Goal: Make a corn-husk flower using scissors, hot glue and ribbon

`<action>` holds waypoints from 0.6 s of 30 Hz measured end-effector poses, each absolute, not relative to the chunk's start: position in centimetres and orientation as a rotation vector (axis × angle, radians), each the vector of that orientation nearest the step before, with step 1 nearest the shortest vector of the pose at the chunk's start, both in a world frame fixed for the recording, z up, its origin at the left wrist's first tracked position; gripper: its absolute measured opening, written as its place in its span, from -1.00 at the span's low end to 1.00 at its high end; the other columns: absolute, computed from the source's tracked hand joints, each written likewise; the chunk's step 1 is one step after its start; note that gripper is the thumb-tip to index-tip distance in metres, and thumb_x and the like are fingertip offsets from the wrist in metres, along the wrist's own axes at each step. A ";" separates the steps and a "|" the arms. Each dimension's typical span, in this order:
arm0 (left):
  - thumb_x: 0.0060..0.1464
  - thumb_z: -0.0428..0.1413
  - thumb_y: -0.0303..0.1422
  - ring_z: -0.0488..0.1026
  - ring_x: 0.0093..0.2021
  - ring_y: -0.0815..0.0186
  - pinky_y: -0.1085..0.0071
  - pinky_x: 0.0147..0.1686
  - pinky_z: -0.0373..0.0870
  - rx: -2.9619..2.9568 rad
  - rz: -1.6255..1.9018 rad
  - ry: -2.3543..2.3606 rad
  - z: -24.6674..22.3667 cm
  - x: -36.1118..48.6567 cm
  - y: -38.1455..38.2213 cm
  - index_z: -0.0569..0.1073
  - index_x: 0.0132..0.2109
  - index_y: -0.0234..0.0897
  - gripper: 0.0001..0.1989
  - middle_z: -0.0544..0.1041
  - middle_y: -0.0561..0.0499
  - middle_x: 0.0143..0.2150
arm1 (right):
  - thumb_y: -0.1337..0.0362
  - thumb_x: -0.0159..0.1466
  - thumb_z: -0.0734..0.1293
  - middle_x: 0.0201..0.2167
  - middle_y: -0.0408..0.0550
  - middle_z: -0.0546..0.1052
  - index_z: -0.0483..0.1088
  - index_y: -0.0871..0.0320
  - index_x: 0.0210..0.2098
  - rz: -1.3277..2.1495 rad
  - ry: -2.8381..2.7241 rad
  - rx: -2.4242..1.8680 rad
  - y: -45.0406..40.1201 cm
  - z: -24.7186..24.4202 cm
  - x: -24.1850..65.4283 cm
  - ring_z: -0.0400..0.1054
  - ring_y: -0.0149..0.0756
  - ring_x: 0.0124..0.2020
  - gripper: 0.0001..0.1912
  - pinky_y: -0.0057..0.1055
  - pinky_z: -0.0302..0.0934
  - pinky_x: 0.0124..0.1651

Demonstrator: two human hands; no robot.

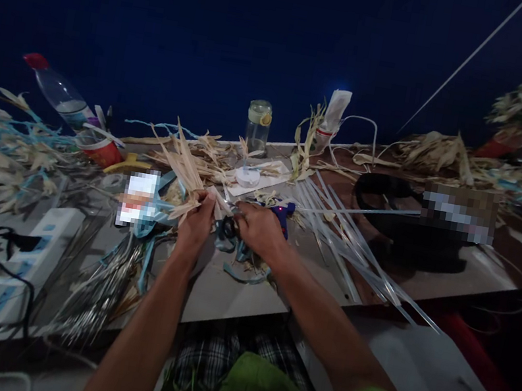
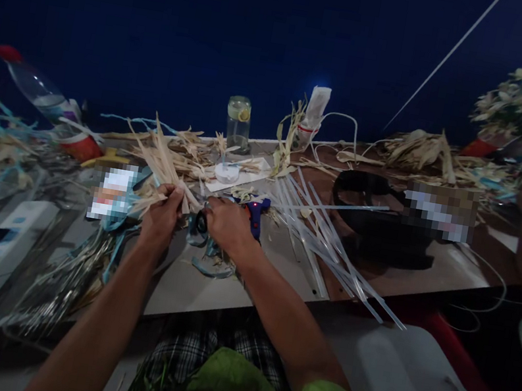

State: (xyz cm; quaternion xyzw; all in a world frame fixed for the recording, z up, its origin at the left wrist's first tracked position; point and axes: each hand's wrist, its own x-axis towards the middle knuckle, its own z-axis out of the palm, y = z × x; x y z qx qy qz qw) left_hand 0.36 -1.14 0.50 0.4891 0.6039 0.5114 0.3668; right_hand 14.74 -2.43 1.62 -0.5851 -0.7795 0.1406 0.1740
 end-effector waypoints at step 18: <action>-0.01 0.02 -0.13 0.33 -0.49 0.38 0.48 -0.48 0.26 1.382 1.198 1.528 -0.1 0.1 -1.1 0.40 -0.29 -0.27 -0.71 0.40 0.07 -0.49 | 0.04 -0.01 0.34 -0.64 -0.25 0.26 0.30 0.20 -0.52 1.329 -1.339 -1.108 -1.2 0.2 13.7 0.08 -0.52 -0.59 -0.68 -0.53 -0.01 -0.51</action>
